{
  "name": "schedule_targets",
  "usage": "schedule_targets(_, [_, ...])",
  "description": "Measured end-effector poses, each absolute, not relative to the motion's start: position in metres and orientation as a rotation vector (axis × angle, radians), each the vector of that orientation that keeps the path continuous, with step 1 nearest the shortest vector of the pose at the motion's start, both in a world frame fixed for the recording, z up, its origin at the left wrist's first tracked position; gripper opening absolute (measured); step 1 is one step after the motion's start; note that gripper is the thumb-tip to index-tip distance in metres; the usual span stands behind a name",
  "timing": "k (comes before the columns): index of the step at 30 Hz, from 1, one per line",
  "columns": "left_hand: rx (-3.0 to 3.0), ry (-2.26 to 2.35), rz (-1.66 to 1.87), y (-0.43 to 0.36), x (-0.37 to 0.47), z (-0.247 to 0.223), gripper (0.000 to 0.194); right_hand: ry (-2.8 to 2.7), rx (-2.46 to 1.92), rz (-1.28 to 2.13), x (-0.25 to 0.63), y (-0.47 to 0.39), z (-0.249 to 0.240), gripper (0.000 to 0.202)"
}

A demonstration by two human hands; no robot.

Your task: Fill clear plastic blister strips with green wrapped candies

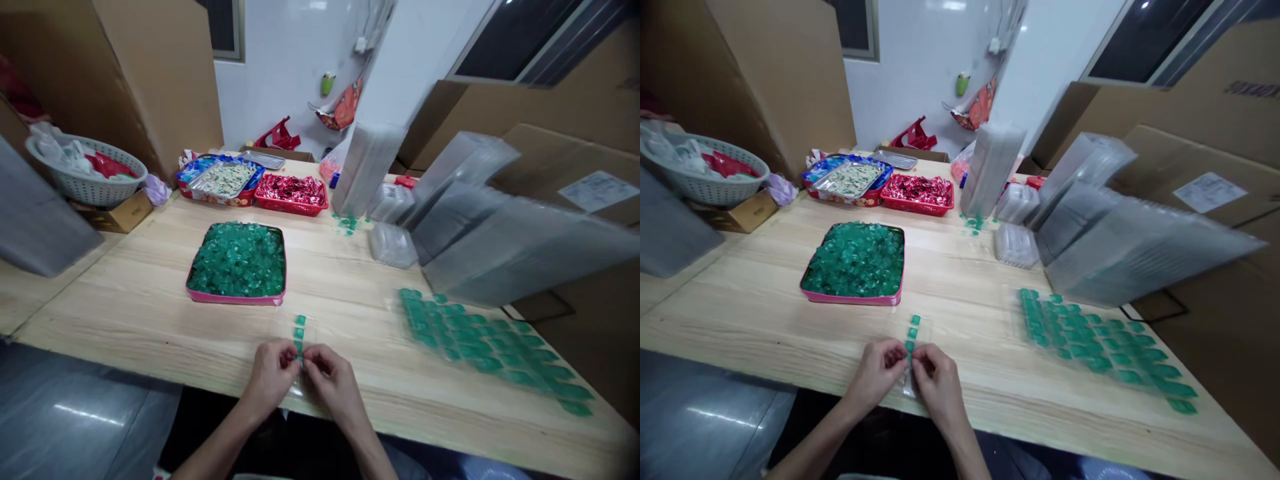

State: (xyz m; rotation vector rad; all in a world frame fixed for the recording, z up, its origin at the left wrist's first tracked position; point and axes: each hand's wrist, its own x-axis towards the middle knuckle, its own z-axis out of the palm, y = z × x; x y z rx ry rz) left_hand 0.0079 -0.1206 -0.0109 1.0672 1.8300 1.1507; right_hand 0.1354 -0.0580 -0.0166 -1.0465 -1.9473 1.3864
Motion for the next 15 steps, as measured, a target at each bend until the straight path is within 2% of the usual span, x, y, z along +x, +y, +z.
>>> schedule_targets(3, [1.282, 2.031, 1.000, -0.124, 0.012, -0.007, 0.015, -2.161, -1.044, 1.162, 0.134, -0.062, -0.021, 0.013])
schedule_targets(7, [1.414, 2.050, 0.927, -0.128, 0.014, -0.008, 0.022, -2.285, -0.914, 1.014, 0.129, -0.054, -0.013, 0.016])
schedule_targets(12, [1.382, 2.000, 1.062, -0.125, 0.016, -0.018, 0.025, -2.314, -0.734, 0.886, 0.082, -0.019, 0.020, 0.016])
schedule_targets(15, [1.293, 1.961, 1.167, -0.121, 0.016, -0.017, 0.020, -2.472, -0.727, 0.781, 0.032, 0.004, 0.030, 0.011])
